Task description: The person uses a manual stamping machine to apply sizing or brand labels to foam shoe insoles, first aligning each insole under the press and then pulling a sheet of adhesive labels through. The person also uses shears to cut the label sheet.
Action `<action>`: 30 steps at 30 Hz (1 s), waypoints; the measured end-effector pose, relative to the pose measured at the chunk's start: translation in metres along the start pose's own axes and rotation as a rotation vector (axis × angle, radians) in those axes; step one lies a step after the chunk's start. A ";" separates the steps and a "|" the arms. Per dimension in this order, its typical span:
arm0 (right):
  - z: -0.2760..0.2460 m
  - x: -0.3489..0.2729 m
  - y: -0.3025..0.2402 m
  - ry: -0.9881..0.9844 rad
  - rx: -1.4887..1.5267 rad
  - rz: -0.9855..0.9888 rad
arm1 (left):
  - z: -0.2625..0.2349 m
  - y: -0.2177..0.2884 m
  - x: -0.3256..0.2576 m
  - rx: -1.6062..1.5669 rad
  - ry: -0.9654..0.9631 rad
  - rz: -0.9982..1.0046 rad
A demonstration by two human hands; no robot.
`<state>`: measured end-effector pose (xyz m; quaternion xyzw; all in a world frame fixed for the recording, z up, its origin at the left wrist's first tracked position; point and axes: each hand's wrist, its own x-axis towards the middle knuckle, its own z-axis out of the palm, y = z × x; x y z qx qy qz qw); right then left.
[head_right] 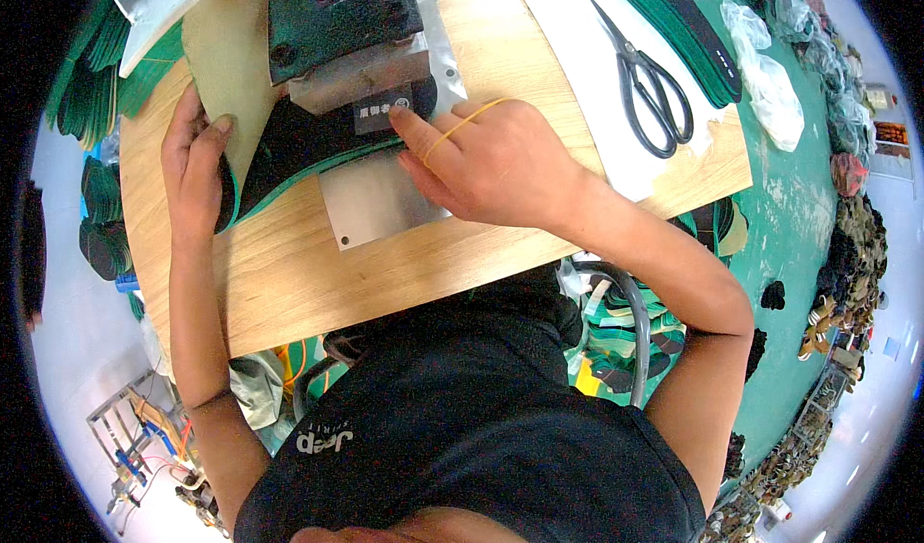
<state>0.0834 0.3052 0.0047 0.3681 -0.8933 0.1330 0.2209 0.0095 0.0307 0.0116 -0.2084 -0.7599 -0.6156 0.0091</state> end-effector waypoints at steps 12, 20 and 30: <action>-0.002 0.002 0.003 0.008 0.032 0.034 | -0.007 0.007 -0.003 0.186 -0.030 -0.037; -0.015 -0.002 -0.003 -0.045 0.085 0.062 | -0.011 0.002 -0.003 0.209 -0.017 -0.064; -0.054 -0.028 0.010 0.025 0.228 0.184 | -0.015 -0.009 0.004 0.090 0.160 -0.200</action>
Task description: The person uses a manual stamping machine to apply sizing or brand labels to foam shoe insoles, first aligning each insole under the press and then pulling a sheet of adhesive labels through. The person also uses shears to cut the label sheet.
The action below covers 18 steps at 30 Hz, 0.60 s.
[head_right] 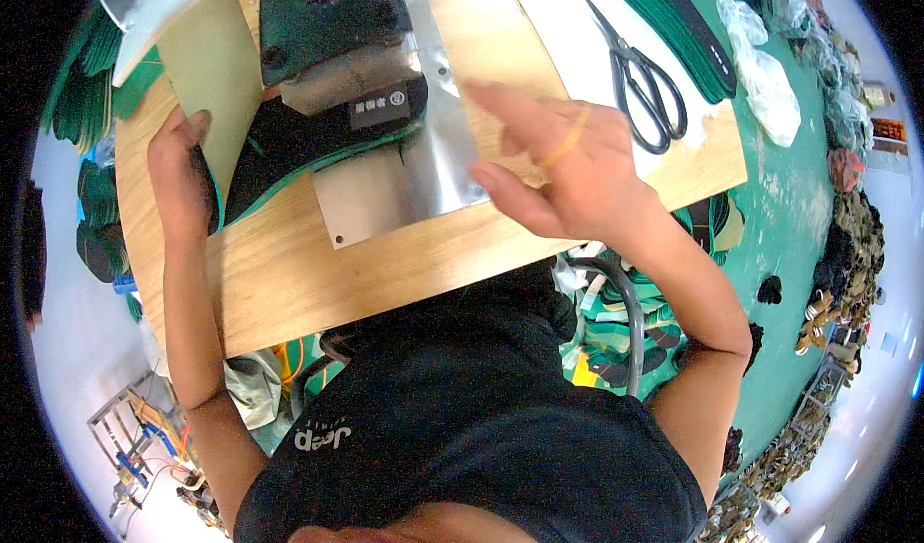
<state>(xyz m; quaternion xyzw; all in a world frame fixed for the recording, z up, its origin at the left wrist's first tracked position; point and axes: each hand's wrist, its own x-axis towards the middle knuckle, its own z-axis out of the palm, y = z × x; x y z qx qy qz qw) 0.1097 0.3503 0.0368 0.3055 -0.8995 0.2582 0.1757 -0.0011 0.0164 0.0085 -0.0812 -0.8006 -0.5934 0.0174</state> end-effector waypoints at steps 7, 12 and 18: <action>-0.017 -0.027 0.012 0.179 0.117 0.091 | 0.008 0.012 -0.006 -0.011 -0.029 0.004; 0.008 -0.025 -0.007 0.011 0.143 0.052 | 0.009 0.013 -0.009 -0.049 -0.105 0.039; 0.039 -0.005 -0.034 -0.282 0.175 0.175 | 0.010 0.015 -0.008 -0.057 -0.140 0.050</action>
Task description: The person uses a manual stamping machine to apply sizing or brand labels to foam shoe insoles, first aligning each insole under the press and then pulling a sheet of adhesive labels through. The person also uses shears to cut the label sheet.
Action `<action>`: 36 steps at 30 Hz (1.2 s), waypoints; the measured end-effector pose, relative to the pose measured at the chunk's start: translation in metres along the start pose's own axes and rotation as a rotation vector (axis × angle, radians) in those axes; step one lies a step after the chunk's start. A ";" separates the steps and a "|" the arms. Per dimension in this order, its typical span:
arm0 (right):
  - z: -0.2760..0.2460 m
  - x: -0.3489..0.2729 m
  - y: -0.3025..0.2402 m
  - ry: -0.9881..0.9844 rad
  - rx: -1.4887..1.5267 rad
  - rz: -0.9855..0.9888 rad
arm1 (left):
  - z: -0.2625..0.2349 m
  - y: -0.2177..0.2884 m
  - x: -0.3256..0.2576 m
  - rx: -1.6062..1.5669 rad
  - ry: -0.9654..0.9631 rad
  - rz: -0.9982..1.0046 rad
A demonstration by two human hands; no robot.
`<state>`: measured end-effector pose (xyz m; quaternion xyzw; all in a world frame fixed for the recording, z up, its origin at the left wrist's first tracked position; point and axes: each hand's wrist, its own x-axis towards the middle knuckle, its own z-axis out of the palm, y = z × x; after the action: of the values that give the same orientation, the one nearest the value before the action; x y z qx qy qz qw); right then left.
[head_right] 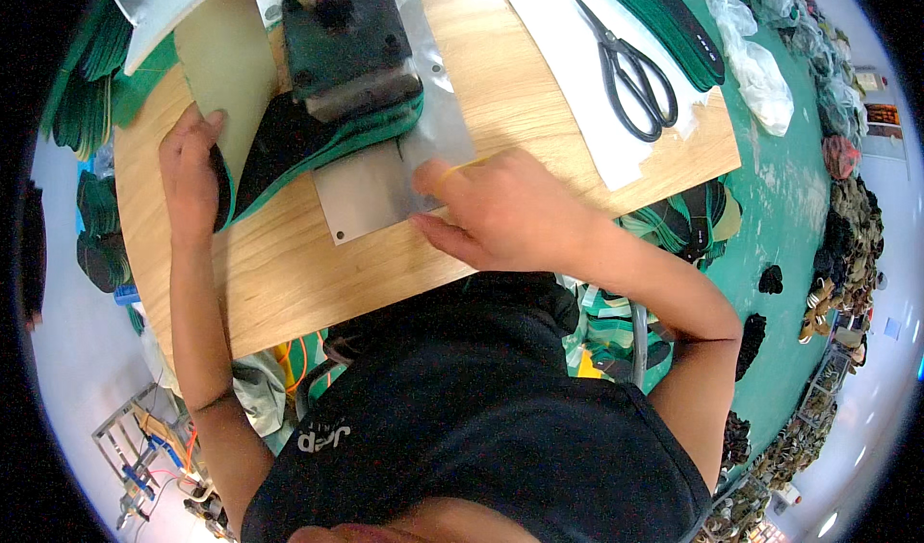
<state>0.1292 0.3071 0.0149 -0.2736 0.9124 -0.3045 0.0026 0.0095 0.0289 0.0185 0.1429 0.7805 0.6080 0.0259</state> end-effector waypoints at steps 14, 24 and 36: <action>-0.008 0.017 -0.014 0.099 -0.054 0.062 | -0.004 -0.004 0.001 0.112 0.063 0.017; -0.117 0.051 0.077 0.635 -0.208 0.350 | 0.000 -0.004 0.003 0.221 -0.057 0.114; -0.136 0.171 0.287 0.365 -0.512 0.557 | 0.017 0.007 0.009 0.221 0.021 0.460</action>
<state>-0.1821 0.4876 -0.0061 0.0501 0.9832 -0.0988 -0.1449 0.0058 0.0487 0.0225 0.3124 0.7894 0.5103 -0.1371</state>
